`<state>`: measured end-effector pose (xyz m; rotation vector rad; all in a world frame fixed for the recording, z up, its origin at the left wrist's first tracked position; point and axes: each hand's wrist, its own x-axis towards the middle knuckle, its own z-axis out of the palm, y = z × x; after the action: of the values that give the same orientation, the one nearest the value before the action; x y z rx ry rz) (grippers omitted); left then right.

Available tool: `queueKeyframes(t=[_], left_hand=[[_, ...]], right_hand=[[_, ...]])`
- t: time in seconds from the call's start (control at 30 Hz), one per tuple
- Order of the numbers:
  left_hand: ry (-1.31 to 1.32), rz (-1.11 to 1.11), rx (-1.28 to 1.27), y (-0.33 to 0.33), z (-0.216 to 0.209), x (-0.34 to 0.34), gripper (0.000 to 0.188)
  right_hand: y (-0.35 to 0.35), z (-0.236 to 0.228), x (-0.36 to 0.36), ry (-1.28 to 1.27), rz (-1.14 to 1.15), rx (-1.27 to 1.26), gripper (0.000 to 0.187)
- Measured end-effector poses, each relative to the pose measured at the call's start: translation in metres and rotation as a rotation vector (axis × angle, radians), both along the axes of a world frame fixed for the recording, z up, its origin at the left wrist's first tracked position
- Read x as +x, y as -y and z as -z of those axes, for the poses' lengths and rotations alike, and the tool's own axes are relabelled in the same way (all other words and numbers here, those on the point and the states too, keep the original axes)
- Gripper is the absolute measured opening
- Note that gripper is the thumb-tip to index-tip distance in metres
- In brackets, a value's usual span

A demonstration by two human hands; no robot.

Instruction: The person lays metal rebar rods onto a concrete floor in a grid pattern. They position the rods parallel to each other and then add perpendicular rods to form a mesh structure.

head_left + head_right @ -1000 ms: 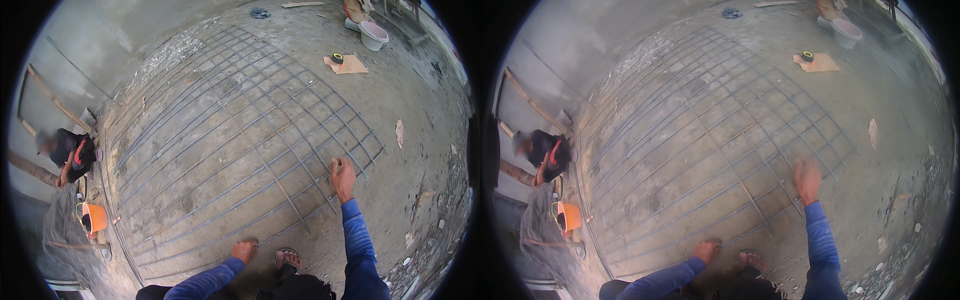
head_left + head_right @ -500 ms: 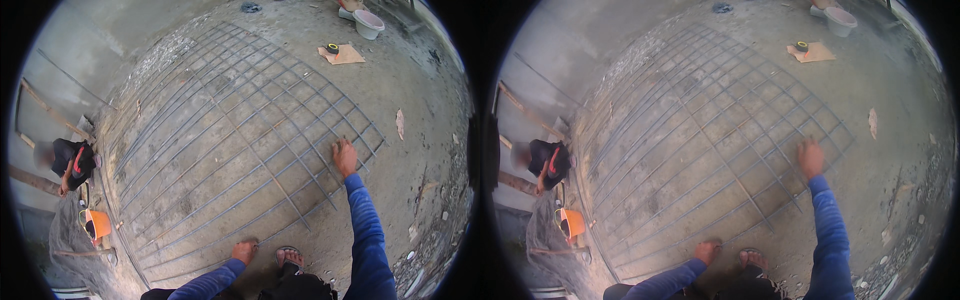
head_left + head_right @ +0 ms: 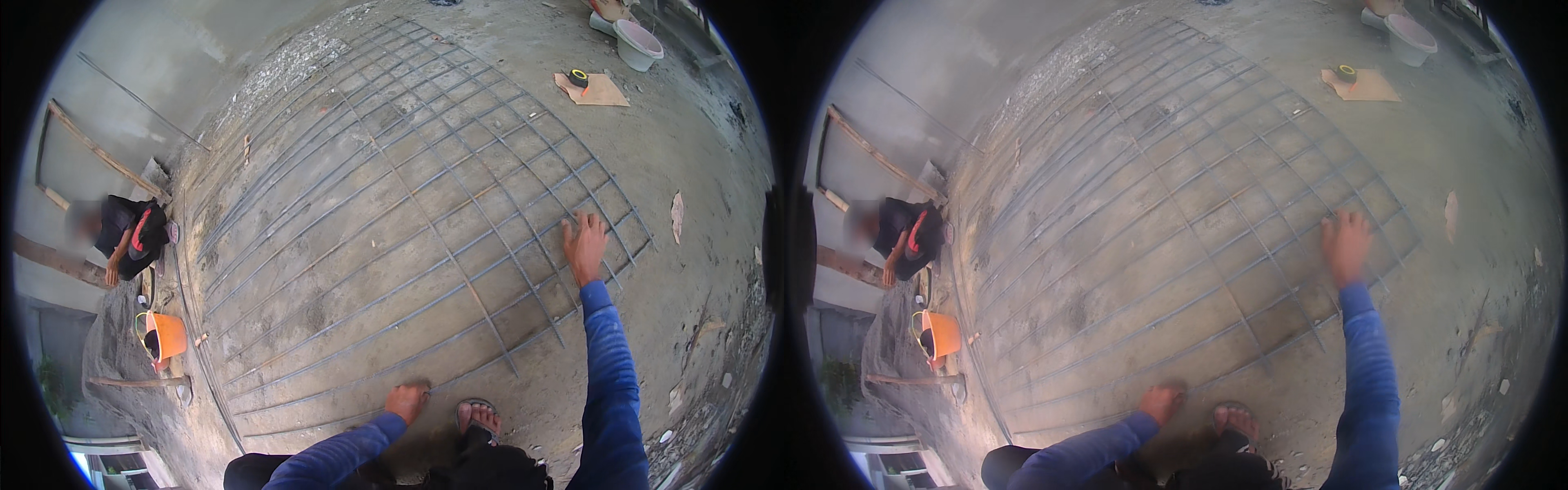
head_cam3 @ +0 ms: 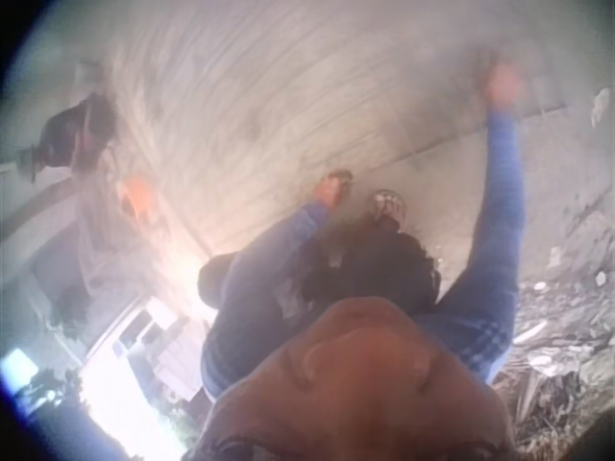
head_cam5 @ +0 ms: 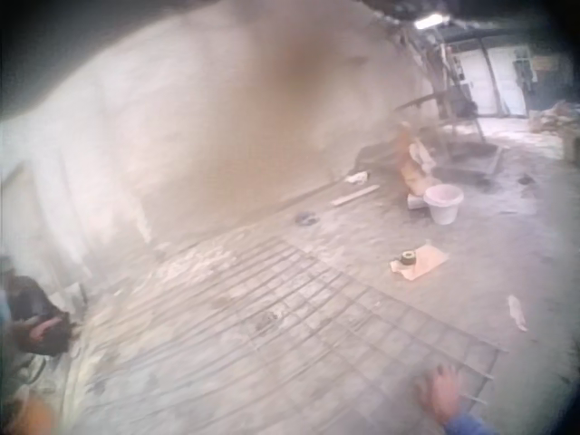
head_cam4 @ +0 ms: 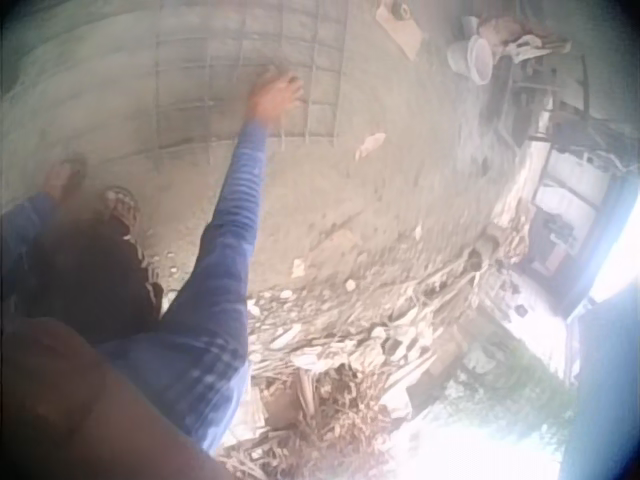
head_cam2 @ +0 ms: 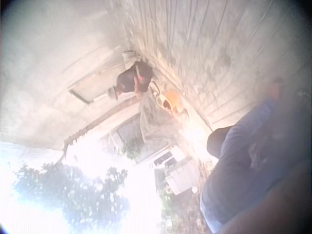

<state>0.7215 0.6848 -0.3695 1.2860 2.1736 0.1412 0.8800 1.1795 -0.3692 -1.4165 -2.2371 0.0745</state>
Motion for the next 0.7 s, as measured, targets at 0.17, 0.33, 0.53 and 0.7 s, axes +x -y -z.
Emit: queueKeyframes(t=[0.17,0.33,0.53,0.7], left_hand=[[0.055,-0.015,0.049,-0.002,-0.001,0.001,0.016],[0.084,0.015,0.008,0.007,0.001,-0.005,0.019],[-0.095,0.087,-0.050,-0.004,-0.025,-0.074,0.032],[-0.458,-0.186,-0.061,-0.027,-0.123,-0.238,0.041]], right_hand=[[0.104,-0.020,-0.022,-0.196,-0.310,-0.086,0.031],[0.225,-0.041,-0.032,-0.345,-0.327,-0.612,0.027],[0.313,-0.025,-0.018,-0.506,-0.416,-0.523,0.023],[0.327,-0.029,-0.005,-0.442,-0.528,-0.506,0.022]])
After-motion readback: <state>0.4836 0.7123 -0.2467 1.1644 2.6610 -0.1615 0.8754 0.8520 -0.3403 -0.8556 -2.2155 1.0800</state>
